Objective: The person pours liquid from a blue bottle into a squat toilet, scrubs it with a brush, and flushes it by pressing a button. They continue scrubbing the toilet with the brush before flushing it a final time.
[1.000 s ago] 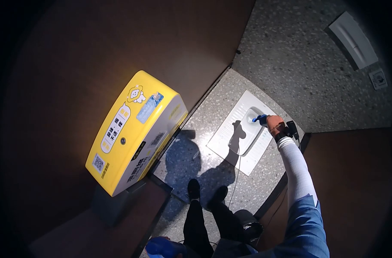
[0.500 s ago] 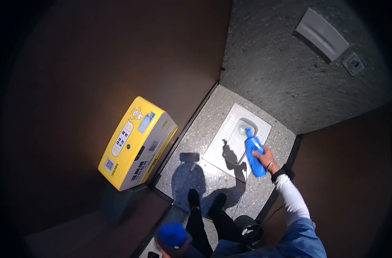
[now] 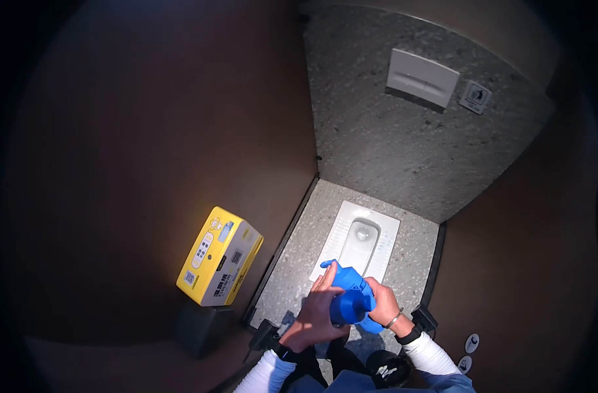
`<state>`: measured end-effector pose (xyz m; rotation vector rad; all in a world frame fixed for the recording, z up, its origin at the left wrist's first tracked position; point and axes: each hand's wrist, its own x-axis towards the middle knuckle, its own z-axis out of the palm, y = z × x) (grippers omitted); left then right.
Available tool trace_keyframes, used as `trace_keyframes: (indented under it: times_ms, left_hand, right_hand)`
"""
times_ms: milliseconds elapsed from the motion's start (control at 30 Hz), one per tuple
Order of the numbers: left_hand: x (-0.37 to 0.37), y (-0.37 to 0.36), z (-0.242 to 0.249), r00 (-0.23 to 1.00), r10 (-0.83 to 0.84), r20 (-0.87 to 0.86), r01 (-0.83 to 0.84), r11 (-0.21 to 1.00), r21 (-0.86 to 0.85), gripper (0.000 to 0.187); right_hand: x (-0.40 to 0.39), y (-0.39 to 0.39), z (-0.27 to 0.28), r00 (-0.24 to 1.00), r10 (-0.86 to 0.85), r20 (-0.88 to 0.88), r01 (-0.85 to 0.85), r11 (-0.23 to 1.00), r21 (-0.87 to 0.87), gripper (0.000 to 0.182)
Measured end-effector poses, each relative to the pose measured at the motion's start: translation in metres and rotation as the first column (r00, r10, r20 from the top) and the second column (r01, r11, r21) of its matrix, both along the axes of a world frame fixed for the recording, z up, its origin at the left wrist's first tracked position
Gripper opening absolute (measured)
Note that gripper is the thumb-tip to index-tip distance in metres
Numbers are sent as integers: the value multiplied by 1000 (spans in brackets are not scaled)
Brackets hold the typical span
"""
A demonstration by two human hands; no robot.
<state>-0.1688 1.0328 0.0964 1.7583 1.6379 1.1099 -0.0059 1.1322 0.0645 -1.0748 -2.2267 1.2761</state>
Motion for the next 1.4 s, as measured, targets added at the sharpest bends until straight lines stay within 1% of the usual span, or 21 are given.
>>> trace_keyframes:
  times_ms: [67, 167, 200, 267, 333, 433, 467, 533, 567, 600, 667, 733, 800, 833, 867, 900, 933, 1033, 1100, 1233, 1400]
  left_hand:
    - [10, 3, 4, 1000, -20, -3, 20, 999, 27, 64]
    - [16, 7, 37, 986, 43, -162, -36, 998, 48, 62]
    - [18, 8, 42, 985, 27, -173, -18, 998, 55, 62]
    - [22, 12, 52, 992, -7, -123, 19, 995, 96, 61]
    - [25, 20, 66, 981, -104, -166, 124, 986, 111, 61]
    - [23, 26, 75, 939, -344, 0, 344, 939, -10, 63]
    - [26, 28, 76, 930, -366, -2, 366, 930, -2, 63]
    - [30, 32, 77, 880, -456, 137, 454, 890, 46, 64]
    - [33, 32, 78, 861, -457, 224, 459, 887, 49, 65]
    - [35, 30, 76, 850, -475, 227, 477, 877, 53, 65]
    - [36, 31, 70, 864, -456, 213, 460, 887, 36, 64]
    - [35, 26, 60, 857, -473, 204, 475, 879, 43, 63]
    - [30, 17, 45, 866, -456, 204, 467, 884, -7, 63]
    - [29, 11, 45, 868, -430, 249, 446, 895, -10, 66]
    - [25, 5, 40, 865, -434, 251, 450, 893, -8, 66]
    - [20, -1, 35, 855, -419, 306, 458, 886, -68, 67]
    - [16, -5, 32, 844, -397, 361, 467, 875, -129, 69]
    - [7, -20, 26, 851, -359, 383, 438, 888, -142, 62]
    - [2, -28, 17, 866, -333, 373, 405, 905, -133, 55]
    - [-2, -40, 7, 878, -281, 387, 356, 925, -135, 55]
    - [-1, -44, -1, 886, -138, 443, 211, 970, -120, 56]
  right_hand:
    - [10, -1, 11, 999, -30, -34, 30, 1000, 3, 30]
    - [22, -10, 7, 997, -60, 51, 57, 996, 65, 36]
    - [26, -14, 9, 996, -78, 39, 75, 995, 71, 36]
    - [36, -22, 17, 988, -90, -127, 88, 996, -16, 38]
    - [50, -29, 33, 976, -186, -115, 191, 981, 26, 39]
    - [68, -38, 43, 969, -238, -66, 247, 942, 226, 39]
    - [73, -41, 47, 963, -260, -67, 269, 934, 235, 39]
    - [80, -52, 55, 934, -349, -77, 356, 891, 281, 39]
    - [84, -59, 57, 911, -399, -102, 412, 879, 241, 40]
    - [90, -66, 48, 903, -418, -98, 429, 870, 244, 40]
    - [109, -80, 5, 760, -648, 46, 613, 739, 278, 40]
    - [136, -115, -48, 617, -699, 362, 692, 701, 172, 33]
    - [166, -173, -100, 493, -578, 650, 686, 718, 118, 34]
    - [188, -214, -135, 503, -519, 691, 661, 746, 79, 32]
    - [197, -251, -136, 443, -513, 735, 749, 663, 11, 31]
    - [210, -288, -143, 403, -462, 791, 768, 640, -17, 30]
    - [219, -318, -150, 383, -422, 822, 792, 608, -57, 31]
    - [233, -383, -165, 374, -295, 879, 834, 521, -180, 31]
    - [236, -406, -174, 395, -239, 887, 840, 485, -243, 32]
    - [240, -428, -200, 460, -159, 874, 821, 450, -351, 32]
    - [238, -406, -235, 591, -46, 805, 696, 534, -480, 34]
